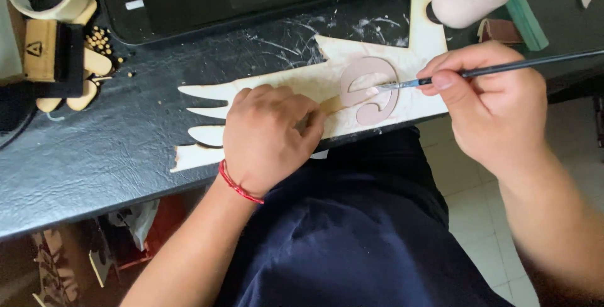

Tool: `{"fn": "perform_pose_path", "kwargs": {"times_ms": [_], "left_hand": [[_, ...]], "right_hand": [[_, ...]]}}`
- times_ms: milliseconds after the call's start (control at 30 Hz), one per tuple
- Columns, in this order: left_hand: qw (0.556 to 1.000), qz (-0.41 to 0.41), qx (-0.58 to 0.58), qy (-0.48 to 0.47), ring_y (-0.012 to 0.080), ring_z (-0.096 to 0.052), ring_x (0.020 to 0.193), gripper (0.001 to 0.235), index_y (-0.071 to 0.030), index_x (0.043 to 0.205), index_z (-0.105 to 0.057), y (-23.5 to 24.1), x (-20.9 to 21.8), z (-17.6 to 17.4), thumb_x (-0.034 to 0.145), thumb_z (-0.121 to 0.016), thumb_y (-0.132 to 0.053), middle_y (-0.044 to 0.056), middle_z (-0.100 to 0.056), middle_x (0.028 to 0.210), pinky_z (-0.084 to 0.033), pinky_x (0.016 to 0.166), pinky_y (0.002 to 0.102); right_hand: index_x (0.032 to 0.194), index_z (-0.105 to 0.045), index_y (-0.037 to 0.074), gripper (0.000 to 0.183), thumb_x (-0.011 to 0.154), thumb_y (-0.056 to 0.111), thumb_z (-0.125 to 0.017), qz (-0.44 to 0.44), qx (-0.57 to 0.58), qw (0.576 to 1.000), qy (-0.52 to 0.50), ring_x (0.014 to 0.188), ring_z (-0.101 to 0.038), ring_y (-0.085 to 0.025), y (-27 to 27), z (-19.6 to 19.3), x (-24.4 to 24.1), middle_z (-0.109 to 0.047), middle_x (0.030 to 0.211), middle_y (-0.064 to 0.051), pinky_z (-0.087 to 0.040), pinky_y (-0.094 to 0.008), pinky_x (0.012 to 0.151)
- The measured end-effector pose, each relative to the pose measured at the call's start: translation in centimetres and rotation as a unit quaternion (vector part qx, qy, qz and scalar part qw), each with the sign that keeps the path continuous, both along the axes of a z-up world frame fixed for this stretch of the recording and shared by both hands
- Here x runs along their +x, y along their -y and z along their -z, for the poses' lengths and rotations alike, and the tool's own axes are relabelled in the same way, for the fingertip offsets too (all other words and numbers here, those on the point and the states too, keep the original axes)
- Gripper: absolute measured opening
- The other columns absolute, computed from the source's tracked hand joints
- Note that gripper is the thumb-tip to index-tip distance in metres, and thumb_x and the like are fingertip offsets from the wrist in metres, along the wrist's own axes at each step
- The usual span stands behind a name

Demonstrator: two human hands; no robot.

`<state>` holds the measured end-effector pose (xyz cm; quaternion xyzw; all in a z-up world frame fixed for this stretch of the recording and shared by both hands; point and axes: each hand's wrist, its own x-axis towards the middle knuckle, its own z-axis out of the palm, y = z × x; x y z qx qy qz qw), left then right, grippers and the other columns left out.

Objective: Painting a wooden letter 'P' with pink paint using a brush at a desk.

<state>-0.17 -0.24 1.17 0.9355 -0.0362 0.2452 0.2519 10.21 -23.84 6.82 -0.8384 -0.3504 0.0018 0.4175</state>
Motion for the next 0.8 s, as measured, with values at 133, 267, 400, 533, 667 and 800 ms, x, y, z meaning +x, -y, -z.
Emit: {"fn": "perform_pose_path", "kwargs": {"times_ms": [133, 267, 400, 533, 667, 800], "left_hand": [[1.000, 0.008, -0.005, -0.010, 0.0256, -0.053, 0.060, 0.028, -0.016, 0.063, -0.055, -0.1, 0.0, -0.1, 0.088, -0.068, -0.018, -0.001, -0.054, 0.061, -0.043, 0.063, 0.039], [1.000, 0.006, -0.001, -0.011, 0.0255, -0.053, 0.061, 0.030, -0.016, 0.063, -0.055, -0.1, 0.0, 0.0, 0.089, -0.069, -0.019, -0.001, -0.054, 0.061, -0.042, 0.063, 0.039], [1.000, 0.006, 0.000, -0.022, 0.0260, -0.054, 0.061, 0.028, -0.016, 0.063, -0.057, -0.1, 0.0, 0.0, 0.089, -0.068, -0.020, -0.001, -0.055, 0.061, -0.043, 0.063, 0.040], [1.000, 0.004, 0.003, -0.015, 0.0255, -0.053, 0.060, 0.029, -0.017, 0.064, -0.058, -0.1, 0.0, 0.1, 0.090, -0.069, -0.020, -0.002, -0.053, 0.061, -0.043, 0.062, 0.039], [1.000, 0.008, 0.005, -0.013, 0.0253, -0.054, 0.062, 0.026, -0.017, 0.066, -0.060, -0.1, -0.1, 0.1, 0.090, -0.070, -0.021, -0.002, -0.055, 0.063, -0.043, 0.064, 0.039], [1.000, 0.011, 0.008, -0.016, 0.0240, -0.055, 0.062, 0.027, -0.016, 0.066, -0.061, -0.1, 0.0, 0.0, 0.090, -0.071, -0.021, -0.002, -0.055, 0.062, -0.043, 0.063, 0.038]], "right_hand": [[0.105, -0.058, -0.011, 0.011, 0.112, -0.003, -0.057, -0.003, -0.024, 1.000, -0.014, 0.097, -0.067, -0.026, 0.6, -0.3, 0.3, -0.067, 0.105, -0.021, -0.055, -0.033, 0.087], [0.107, -0.052, -0.013, 0.010, 0.112, -0.005, -0.054, -0.018, 0.015, 0.999, -0.031, 0.098, -0.067, -0.031, 0.9, -0.1, 0.4, -0.065, 0.107, -0.028, -0.056, -0.035, 0.089], [0.106, -0.053, -0.011, 0.011, 0.109, -0.001, -0.056, -0.033, 0.002, 0.998, -0.046, 0.101, -0.069, -0.030, 0.0, -0.4, 0.1, -0.067, 0.106, -0.025, -0.057, -0.034, 0.089], [0.109, -0.050, -0.009, 0.009, 0.110, -0.002, -0.055, -0.038, -0.029, 0.998, -0.045, 0.105, -0.068, -0.029, 0.9, -0.3, 0.9, -0.068, 0.109, -0.023, -0.056, -0.034, 0.091], [0.115, -0.041, -0.009, 0.012, 0.113, -0.004, -0.051, -0.034, 0.035, 0.994, -0.095, 0.105, -0.067, -0.034, 1.8, -0.3, 1.6, -0.062, 0.110, -0.030, -0.058, -0.037, 0.092], [0.115, -0.040, -0.007, 0.020, 0.107, 0.003, -0.054, -0.054, 0.062, 0.989, -0.121, 0.102, -0.068, -0.031, 1.0, -0.5, 1.4, -0.065, 0.112, -0.028, -0.058, -0.036, 0.093]]}}
